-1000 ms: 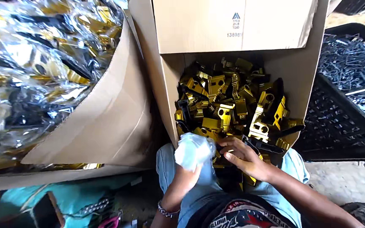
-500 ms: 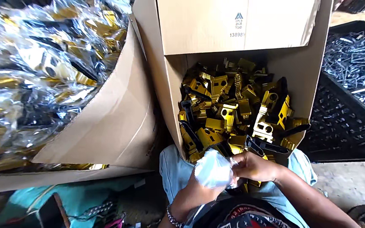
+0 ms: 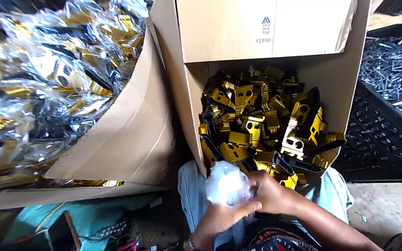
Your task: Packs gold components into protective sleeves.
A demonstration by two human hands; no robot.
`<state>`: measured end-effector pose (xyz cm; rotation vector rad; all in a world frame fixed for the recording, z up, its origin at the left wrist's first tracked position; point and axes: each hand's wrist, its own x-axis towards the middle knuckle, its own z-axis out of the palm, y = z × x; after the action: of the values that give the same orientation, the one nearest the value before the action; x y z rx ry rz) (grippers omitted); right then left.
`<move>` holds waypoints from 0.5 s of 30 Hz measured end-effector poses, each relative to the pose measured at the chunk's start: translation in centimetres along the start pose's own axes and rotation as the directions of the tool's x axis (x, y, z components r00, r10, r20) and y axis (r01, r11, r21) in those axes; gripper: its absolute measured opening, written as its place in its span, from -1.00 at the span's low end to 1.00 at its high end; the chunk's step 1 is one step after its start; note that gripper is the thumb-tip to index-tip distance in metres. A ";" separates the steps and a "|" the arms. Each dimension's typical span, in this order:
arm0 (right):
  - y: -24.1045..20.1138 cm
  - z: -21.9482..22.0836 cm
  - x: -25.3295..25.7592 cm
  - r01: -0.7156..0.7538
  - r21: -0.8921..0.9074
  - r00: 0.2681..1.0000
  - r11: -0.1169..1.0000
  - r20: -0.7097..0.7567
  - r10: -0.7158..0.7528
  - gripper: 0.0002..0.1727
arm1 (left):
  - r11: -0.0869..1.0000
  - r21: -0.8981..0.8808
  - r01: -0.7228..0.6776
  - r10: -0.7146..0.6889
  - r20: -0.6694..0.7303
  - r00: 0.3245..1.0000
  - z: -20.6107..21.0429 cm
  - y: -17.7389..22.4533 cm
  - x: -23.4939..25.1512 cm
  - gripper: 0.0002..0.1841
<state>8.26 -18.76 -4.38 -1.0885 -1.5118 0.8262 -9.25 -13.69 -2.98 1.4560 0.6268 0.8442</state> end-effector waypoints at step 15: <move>5.6 -6.2 10.2 -0.740 -0.471 0.656 0.480 -0.348 0.670 -0.40 | 0.995 0.083 0.048 0.004 -0.537 0.843 -1.6 -1.6 1.4 -0.58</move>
<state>15.13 -7.50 -4.66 -2.3062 -1.1951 0.8191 -9.49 -11.50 -4.43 1.2867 1.1149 1.2355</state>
